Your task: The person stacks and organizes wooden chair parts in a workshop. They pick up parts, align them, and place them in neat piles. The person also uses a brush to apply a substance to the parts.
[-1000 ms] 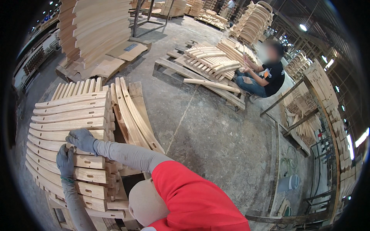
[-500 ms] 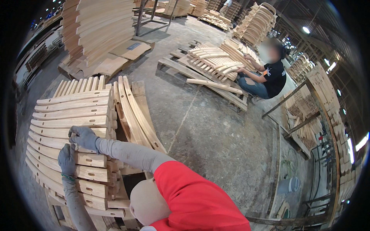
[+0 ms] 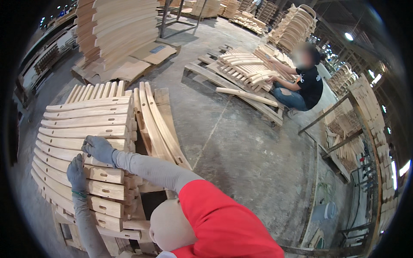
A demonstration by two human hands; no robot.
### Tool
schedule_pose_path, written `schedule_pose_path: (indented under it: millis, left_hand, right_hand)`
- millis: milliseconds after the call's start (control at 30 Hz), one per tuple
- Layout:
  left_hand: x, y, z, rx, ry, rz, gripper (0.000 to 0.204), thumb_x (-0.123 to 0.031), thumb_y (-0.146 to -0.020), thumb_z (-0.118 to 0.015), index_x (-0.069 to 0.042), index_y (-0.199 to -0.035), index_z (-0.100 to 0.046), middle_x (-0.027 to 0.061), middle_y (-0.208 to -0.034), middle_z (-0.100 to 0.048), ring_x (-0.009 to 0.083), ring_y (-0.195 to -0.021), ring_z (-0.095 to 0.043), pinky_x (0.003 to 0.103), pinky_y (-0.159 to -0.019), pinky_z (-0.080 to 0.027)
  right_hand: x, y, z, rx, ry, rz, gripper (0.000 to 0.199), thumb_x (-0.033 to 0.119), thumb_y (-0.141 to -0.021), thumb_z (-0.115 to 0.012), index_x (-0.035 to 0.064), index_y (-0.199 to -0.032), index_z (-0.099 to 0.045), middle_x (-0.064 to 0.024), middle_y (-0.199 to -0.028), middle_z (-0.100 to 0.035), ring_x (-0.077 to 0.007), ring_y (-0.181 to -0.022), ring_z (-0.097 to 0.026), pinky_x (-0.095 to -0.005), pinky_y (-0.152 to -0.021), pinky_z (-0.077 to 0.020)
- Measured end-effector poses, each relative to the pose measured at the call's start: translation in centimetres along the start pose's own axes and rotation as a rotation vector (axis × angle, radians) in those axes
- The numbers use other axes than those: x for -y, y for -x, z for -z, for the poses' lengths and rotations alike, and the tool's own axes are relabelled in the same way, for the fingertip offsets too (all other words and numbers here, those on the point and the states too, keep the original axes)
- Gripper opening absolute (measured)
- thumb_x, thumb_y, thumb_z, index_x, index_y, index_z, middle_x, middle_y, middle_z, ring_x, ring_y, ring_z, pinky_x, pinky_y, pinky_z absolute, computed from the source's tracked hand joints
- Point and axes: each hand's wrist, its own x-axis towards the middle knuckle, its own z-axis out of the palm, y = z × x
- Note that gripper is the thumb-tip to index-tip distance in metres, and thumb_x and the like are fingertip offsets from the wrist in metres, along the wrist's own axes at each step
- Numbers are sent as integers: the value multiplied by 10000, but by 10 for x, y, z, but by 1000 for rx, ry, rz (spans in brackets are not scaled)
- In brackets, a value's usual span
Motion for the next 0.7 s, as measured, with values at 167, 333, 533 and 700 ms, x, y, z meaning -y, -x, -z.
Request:
schedule_pose_path:
  millis: [167,333,533,700]
  left_hand:
    - [-11,-8,0,-13,100,187,274,-182,-965,-430,-17,-1043,-634,108,-821,-642,265,-750,-602,380,-674,-466]
    - [-30,6,41,-244,133,121,297,-157,-984,-382,16,-1104,-593,19,-744,-561,134,-687,-518,287,-647,-446]
    - [-187,29,128,226,1357,649,306,-52,-867,-527,40,-1158,-550,126,-968,-598,168,-842,-542,290,-789,-442]
    - [-202,44,170,565,1597,81,202,-153,-771,-670,36,-839,-648,161,-886,-596,272,-785,-558,387,-724,-434]
  right_hand:
    - [-15,-3,3,-21,-308,16,176,181,-910,-528,12,-912,-575,-92,-802,-603,-143,-749,-570,-295,-676,-486]
    - [-4,-4,-12,3,-42,27,243,255,-879,-563,15,-917,-574,-154,-796,-623,-233,-731,-601,-337,-683,-478]
    - [-6,-1,9,12,-148,-49,246,234,-888,-587,1,-969,-600,-104,-800,-629,-153,-744,-589,-288,-692,-473]
    - [16,3,-7,40,21,-82,236,221,-895,-583,-6,-963,-590,-84,-797,-612,-128,-716,-561,-261,-674,-467]
